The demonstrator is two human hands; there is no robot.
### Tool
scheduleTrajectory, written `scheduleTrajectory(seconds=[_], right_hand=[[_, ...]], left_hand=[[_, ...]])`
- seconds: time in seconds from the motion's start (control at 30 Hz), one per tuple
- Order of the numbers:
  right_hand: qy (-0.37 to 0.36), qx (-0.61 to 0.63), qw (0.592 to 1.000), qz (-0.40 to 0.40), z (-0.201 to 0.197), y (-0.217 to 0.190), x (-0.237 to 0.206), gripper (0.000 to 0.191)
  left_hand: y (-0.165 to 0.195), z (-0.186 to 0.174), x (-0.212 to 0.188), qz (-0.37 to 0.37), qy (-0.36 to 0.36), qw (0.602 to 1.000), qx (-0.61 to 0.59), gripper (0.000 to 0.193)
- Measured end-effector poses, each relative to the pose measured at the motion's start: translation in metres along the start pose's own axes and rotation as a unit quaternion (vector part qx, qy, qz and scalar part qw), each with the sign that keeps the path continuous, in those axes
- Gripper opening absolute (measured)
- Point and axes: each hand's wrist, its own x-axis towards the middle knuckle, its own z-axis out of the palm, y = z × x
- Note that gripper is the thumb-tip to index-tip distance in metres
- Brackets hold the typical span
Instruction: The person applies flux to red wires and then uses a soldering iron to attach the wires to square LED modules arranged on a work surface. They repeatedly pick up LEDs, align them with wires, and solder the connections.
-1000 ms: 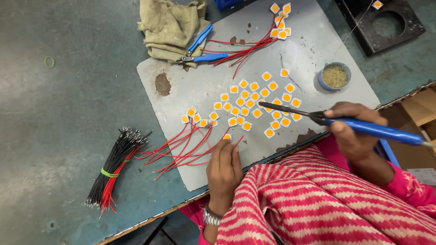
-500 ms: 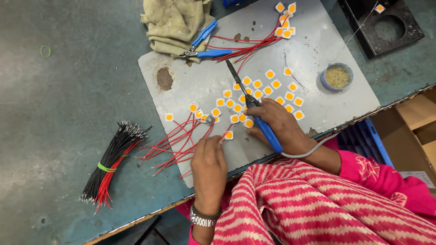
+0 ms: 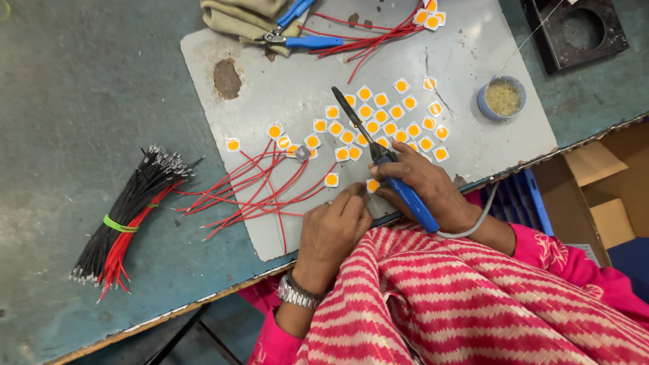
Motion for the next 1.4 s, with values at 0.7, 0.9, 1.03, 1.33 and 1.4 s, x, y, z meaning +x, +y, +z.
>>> scheduleTrajectory(seconds=[0.7,0.9,1.03,1.33,1.4], right_hand=[[0.175,0.207,0.958,0.088,-0.077,0.004,-0.038,0.019],[0.119,0.144,0.980,0.062,-0.072,0.001,-0.028,0.012],[0.114,0.136,0.983,0.048,-0.070,-0.001,-0.021,0.011],[0.077,0.117,0.990,0.006,-0.073,-0.008,-0.008,0.009],[0.065,0.107,0.992,-0.007,-0.074,-0.012,-0.005,0.009]], left_hand=[[-0.011,0.003,0.002,-0.001,-0.035,0.999,-0.005,0.021],[-0.011,0.004,0.000,0.006,-0.026,1.000,-0.001,0.025],[-0.012,0.004,0.000,0.005,-0.032,0.999,0.001,0.024],[-0.012,0.003,0.000,-0.002,-0.050,0.999,-0.021,0.018],[-0.012,0.003,0.001,-0.004,-0.055,0.998,-0.022,0.018]])
